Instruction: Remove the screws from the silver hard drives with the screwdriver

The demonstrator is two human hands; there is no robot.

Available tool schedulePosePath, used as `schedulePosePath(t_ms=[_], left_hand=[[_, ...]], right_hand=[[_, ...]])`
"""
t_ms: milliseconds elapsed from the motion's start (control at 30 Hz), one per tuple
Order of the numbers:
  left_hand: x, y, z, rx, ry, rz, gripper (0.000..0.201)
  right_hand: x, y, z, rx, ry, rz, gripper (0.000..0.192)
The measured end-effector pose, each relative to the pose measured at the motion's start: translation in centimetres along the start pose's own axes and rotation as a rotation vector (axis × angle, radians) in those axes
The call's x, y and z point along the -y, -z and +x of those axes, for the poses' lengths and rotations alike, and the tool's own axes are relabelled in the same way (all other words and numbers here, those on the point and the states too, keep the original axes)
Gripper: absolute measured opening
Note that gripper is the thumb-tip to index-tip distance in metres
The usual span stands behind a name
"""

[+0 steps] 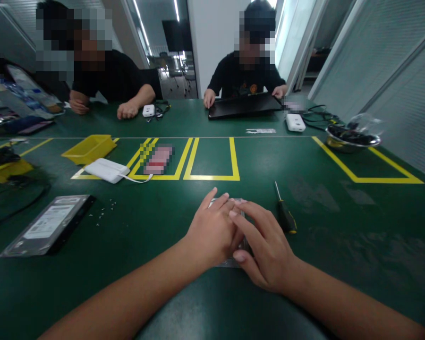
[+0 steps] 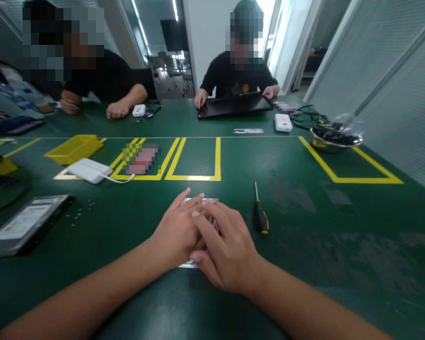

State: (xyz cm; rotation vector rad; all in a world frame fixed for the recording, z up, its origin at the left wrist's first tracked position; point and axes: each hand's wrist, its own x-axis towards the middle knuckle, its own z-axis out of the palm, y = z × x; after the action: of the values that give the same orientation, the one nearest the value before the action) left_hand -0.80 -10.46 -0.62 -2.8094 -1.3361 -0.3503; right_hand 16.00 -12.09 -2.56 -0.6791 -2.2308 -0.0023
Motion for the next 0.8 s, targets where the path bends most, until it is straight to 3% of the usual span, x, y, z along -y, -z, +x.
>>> schedulePosePath(t_ms=[167, 267, 333, 433, 533, 667, 800], left_hand=[[1.5, 2.0, -1.3, -0.092, 0.044, 0.026, 0.039], [3.9, 3.2, -3.3, -0.131, 0.116, 0.070, 0.040], [6.2, 3.9, -5.2, -0.142, 0.258, 0.133, 0.045], [10.4, 5.1, -8.9, -0.020, 0.539, 0.300, 0.054], [15.1, 6.3, -13.5, 0.185, 0.724, 0.414, 0.060], [20.6, 7.4, -19.7, 0.289, 0.764, 0.564, 0.057], [23.1, 7.0, -23.7, 0.297, 0.749, 0.494, 0.063]], right_hand=[[-0.1, -0.2, -0.4, 0.043, -0.005, 0.032, 0.053], [-0.1, -0.3, -0.4, 0.083, 0.018, 0.054, 0.047], [-0.1, -0.4, -0.4, 0.111, 0.025, 0.064, 0.042], [-0.2, -0.6, -0.4, 0.146, 0.015, 0.085, 0.036], [-0.2, -0.7, -0.4, 0.174, 0.008, 0.102, 0.034], [-0.1, -0.8, -0.2, 0.189, 0.019, 0.118, 0.032], [-0.1, -0.8, -0.2, 0.210, 0.026, 0.121, 0.031]])
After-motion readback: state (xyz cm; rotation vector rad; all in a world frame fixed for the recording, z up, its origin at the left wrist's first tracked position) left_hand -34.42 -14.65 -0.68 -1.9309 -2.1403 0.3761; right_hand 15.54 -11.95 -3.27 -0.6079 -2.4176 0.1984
